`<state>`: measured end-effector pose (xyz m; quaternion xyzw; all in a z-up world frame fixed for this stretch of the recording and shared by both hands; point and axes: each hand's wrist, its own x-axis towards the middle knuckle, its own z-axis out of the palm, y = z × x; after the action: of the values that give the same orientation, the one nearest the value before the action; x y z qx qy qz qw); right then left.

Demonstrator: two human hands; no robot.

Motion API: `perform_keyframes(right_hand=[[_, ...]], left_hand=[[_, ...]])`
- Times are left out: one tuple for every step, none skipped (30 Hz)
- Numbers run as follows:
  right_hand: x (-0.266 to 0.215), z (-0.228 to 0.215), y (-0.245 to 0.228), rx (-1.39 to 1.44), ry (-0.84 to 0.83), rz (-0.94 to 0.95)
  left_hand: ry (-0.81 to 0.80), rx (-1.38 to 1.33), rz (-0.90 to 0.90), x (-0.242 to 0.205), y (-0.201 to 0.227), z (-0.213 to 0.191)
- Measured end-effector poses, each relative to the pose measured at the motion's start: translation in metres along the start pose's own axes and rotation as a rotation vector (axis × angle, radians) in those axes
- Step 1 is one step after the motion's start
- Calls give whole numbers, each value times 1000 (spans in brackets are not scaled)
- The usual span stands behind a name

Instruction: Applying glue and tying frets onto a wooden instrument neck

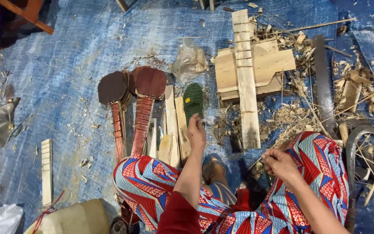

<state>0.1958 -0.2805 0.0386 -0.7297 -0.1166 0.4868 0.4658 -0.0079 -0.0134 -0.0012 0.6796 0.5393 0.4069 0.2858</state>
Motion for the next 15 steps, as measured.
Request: perform_keyframes(right_hand=[[-1,0,-2,10,8,17],[-2,0,-4,19,16,34],[1,-2,-1,20,16,36],[4,-3,3,22,5,31],[8,-5,7,25,-5,24],[10,-4,10,27,-4,27],[12,-4,12,37,12,30],[15,-4,15,48,28,34],[12,-4,9,49,30,39],[9,-5,3,56,21,39],[4,-5,0,62,11,43],[2,-4,-1,62,11,52],[2,-4,-3,63,4,52],[2,-4,-6,64,-4,52],[7,-4,-1,64,-8,53]], left_hand=[[-19,10,-17,3,0,0],[-38,20,-34,6,0,0],[-39,22,-35,7,-6,6],[-16,47,11,9,-11,12],[8,72,58,11,-16,19],[5,73,58,10,-21,22],[-14,95,61,10,-26,27],[-33,117,65,10,-30,31],[-38,119,63,8,-18,27],[-32,57,57,7,-7,24],[-27,-1,46,2,3,18],[-32,3,41,2,2,20],[-34,-25,43,4,2,23],[-35,-53,45,6,2,25],[-32,-50,44,8,2,24]])
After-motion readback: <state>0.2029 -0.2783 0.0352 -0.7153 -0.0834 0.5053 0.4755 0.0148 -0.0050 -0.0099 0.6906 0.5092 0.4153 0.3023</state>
